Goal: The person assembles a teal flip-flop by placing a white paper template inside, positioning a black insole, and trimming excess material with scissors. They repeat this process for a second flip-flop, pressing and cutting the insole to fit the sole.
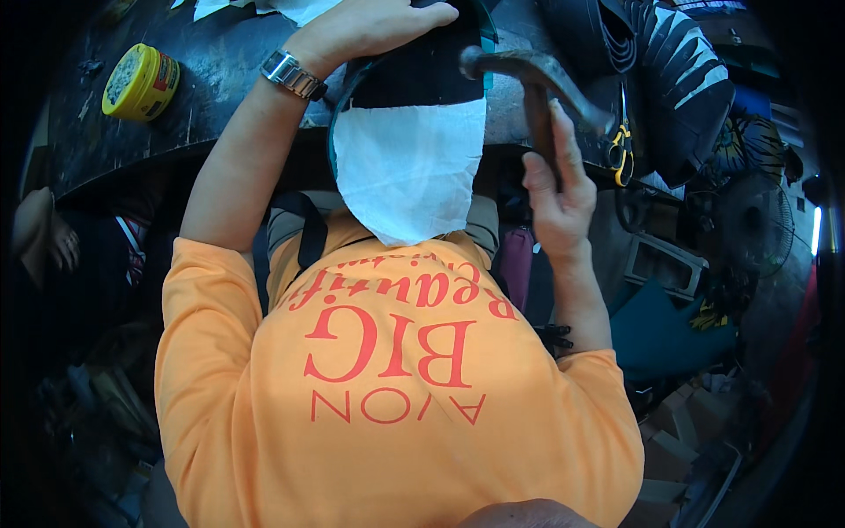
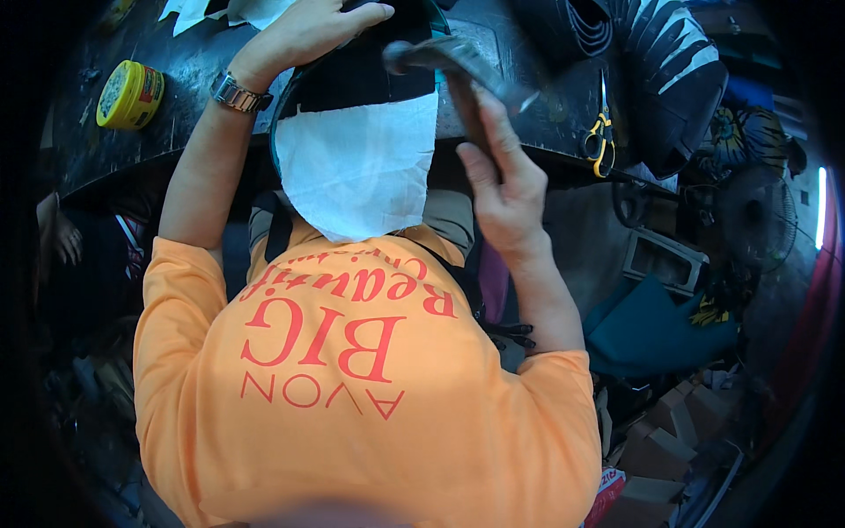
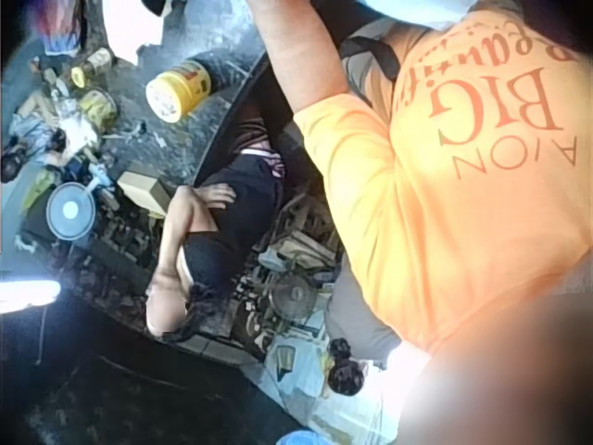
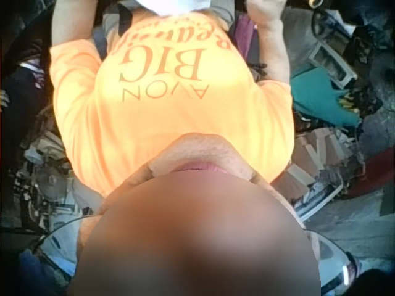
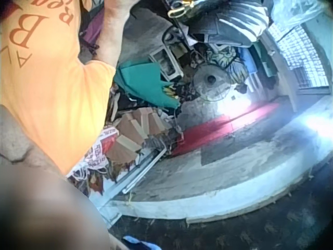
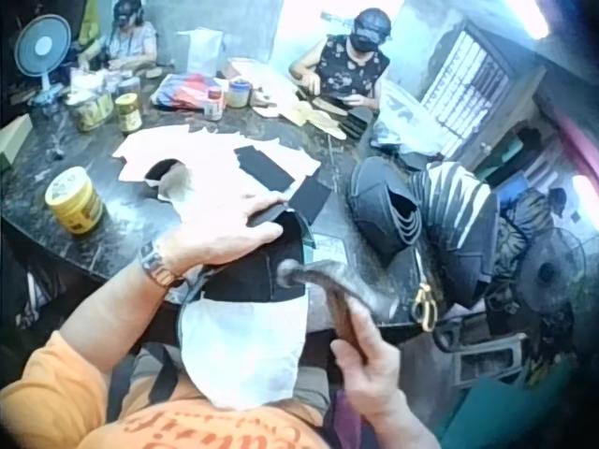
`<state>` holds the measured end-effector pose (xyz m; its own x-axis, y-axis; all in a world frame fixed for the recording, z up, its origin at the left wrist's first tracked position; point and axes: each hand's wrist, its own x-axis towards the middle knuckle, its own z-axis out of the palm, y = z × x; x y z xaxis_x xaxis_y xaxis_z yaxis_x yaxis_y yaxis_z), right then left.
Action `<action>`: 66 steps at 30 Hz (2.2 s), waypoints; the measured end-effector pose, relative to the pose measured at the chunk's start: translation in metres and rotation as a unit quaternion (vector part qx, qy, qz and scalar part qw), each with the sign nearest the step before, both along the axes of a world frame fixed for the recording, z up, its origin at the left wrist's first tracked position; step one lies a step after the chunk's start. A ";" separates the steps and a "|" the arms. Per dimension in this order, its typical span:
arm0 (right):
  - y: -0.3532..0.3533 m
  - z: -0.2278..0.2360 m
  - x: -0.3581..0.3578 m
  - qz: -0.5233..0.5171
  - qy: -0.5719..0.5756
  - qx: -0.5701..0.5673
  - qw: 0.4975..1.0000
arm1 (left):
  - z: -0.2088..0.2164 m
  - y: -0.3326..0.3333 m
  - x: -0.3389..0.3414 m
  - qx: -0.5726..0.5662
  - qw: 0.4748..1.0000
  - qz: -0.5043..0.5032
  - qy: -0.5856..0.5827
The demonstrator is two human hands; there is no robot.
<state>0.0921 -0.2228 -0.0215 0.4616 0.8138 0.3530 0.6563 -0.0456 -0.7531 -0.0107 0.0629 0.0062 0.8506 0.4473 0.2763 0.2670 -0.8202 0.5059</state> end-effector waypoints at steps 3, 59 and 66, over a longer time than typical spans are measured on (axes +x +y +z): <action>0.013 -0.006 -0.008 0.046 -0.112 -0.194 0.973 | -0.009 0.004 0.000 -0.044 0.999 -0.009 -0.014; 0.019 0.086 0.047 -0.019 -0.138 0.119 0.983 | -0.086 0.007 -0.079 -0.202 0.946 0.072 -0.245; -0.031 0.110 0.124 -0.311 -0.279 0.296 0.859 | -0.089 0.008 -0.084 -0.176 0.957 0.059 -0.224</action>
<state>0.2164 -0.2543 0.0889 0.3674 0.0729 0.9272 0.9096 -0.2359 -0.3419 -0.0950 0.0705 -0.0831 0.6206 0.6650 0.4154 0.0394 -0.5555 0.8306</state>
